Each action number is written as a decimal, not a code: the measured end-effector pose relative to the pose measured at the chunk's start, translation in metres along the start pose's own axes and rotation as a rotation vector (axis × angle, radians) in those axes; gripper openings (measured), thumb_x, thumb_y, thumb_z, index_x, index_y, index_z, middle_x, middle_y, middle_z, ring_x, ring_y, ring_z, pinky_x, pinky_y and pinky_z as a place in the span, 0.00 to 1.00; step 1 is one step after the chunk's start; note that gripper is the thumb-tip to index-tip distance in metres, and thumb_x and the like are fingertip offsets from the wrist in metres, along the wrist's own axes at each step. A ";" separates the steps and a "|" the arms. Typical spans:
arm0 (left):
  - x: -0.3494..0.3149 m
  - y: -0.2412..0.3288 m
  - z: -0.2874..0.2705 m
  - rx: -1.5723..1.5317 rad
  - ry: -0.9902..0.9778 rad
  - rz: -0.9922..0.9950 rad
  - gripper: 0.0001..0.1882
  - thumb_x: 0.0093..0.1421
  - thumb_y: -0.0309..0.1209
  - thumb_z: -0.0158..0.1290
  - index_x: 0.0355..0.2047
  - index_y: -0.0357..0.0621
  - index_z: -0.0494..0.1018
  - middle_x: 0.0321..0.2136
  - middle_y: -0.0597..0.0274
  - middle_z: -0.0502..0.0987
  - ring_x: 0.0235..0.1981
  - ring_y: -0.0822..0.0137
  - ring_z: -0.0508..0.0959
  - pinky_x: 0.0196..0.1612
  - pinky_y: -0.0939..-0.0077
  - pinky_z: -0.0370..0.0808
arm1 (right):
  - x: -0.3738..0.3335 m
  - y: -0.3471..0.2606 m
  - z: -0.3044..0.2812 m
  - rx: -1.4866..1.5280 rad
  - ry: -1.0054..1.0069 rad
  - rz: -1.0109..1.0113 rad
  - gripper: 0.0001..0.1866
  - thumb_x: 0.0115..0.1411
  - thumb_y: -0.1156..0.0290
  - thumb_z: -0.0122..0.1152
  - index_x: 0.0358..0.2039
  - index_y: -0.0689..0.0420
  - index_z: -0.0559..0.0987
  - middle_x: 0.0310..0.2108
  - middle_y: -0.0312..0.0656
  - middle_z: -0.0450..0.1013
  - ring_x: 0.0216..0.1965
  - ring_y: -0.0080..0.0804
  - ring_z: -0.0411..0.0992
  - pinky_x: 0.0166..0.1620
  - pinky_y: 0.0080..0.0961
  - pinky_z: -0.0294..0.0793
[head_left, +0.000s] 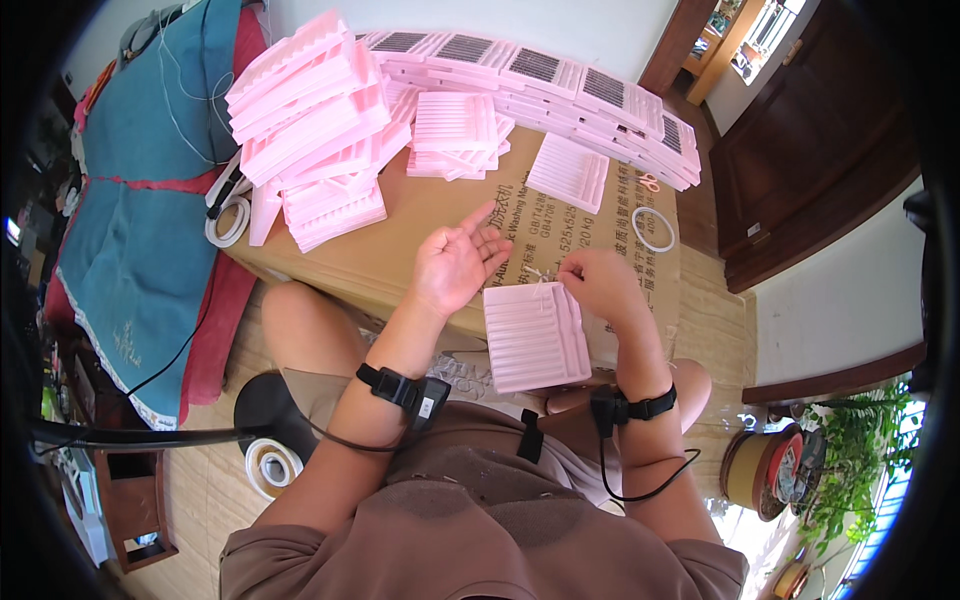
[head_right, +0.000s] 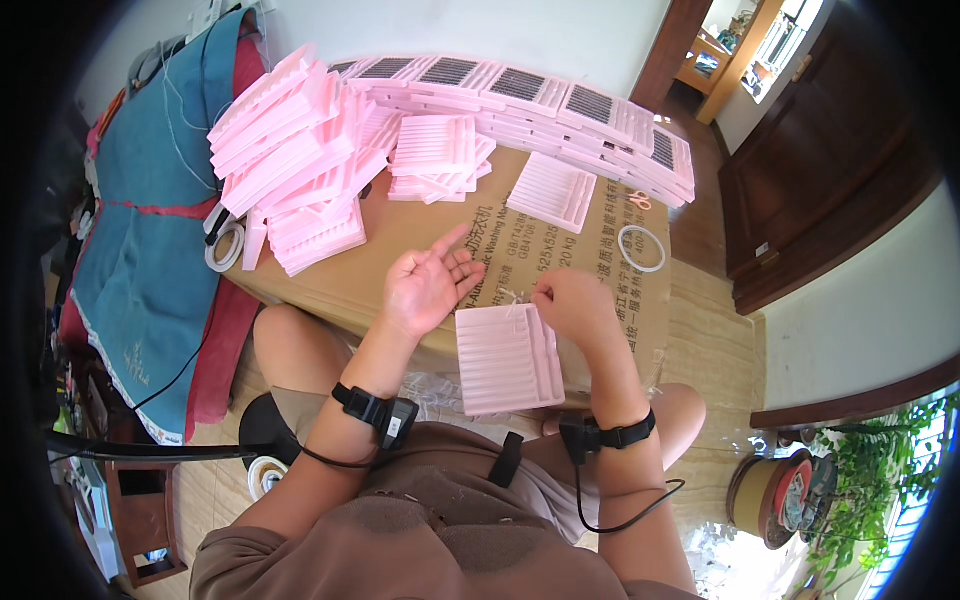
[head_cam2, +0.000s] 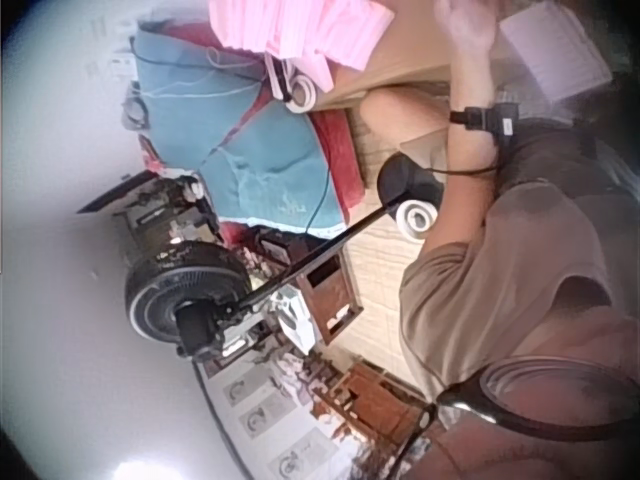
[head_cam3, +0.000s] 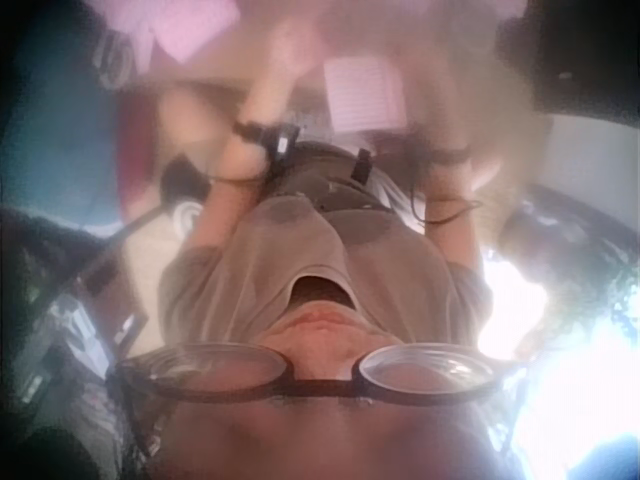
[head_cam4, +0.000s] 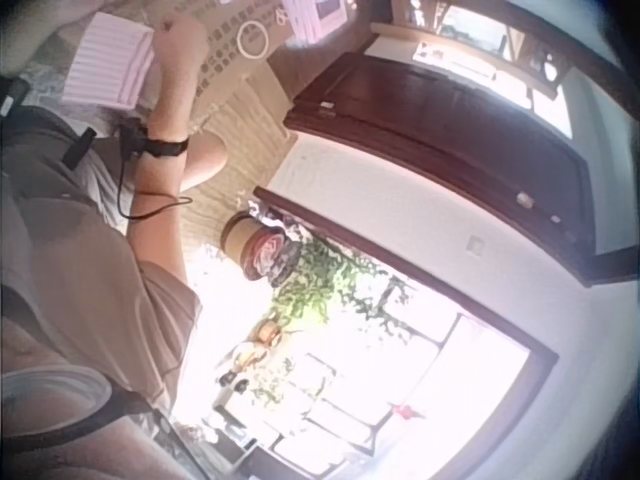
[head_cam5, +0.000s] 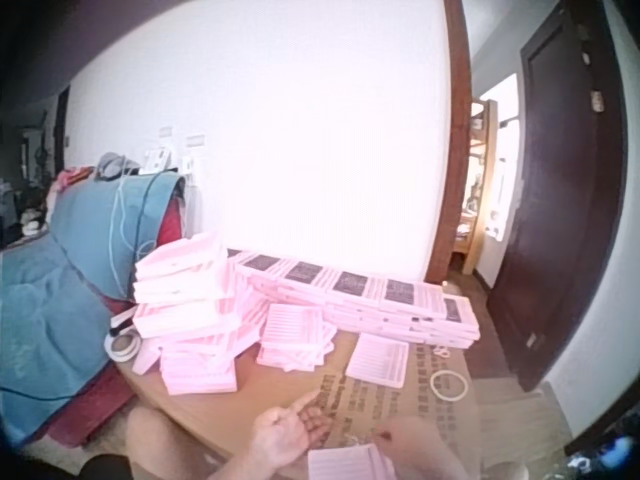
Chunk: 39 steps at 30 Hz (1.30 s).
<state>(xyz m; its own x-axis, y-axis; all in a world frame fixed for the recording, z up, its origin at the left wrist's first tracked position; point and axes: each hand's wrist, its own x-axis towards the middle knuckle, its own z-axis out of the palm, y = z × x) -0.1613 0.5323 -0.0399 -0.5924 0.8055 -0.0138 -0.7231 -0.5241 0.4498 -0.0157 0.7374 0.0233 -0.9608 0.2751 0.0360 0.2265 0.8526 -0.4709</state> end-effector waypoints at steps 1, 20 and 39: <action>-0.001 0.001 0.001 0.088 -0.011 0.054 0.35 0.62 0.43 0.46 0.68 0.42 0.62 0.44 0.55 0.75 0.50 0.52 0.74 0.63 0.56 0.66 | 0.001 0.001 0.000 -0.033 0.036 0.026 0.08 0.57 0.66 0.63 0.32 0.55 0.85 0.27 0.46 0.80 0.31 0.47 0.79 0.36 0.39 0.77; -0.010 0.035 0.013 1.851 -0.518 0.218 0.27 0.46 0.24 0.66 0.50 0.43 0.78 0.56 0.52 0.74 0.64 0.49 0.68 0.65 0.59 0.67 | -0.010 0.108 -0.084 0.016 0.749 0.413 0.14 0.63 0.63 0.62 0.44 0.59 0.80 0.32 0.42 0.80 0.35 0.37 0.78 0.41 0.35 0.76; -0.019 0.032 0.048 1.742 0.183 0.206 0.24 0.57 0.35 0.66 0.53 0.41 0.76 0.39 0.61 0.80 0.37 0.67 0.76 0.41 0.71 0.76 | -0.037 0.104 -0.093 -0.053 0.293 0.468 0.14 0.62 0.63 0.65 0.44 0.57 0.80 0.33 0.42 0.81 0.32 0.28 0.78 0.38 0.30 0.75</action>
<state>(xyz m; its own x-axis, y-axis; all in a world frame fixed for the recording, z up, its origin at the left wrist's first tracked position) -0.1559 0.5133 0.0172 -0.7336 0.6680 0.1250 0.4746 0.3718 0.7978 0.0581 0.8570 0.0547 -0.6729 0.7353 0.0810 0.6334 0.6292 -0.4504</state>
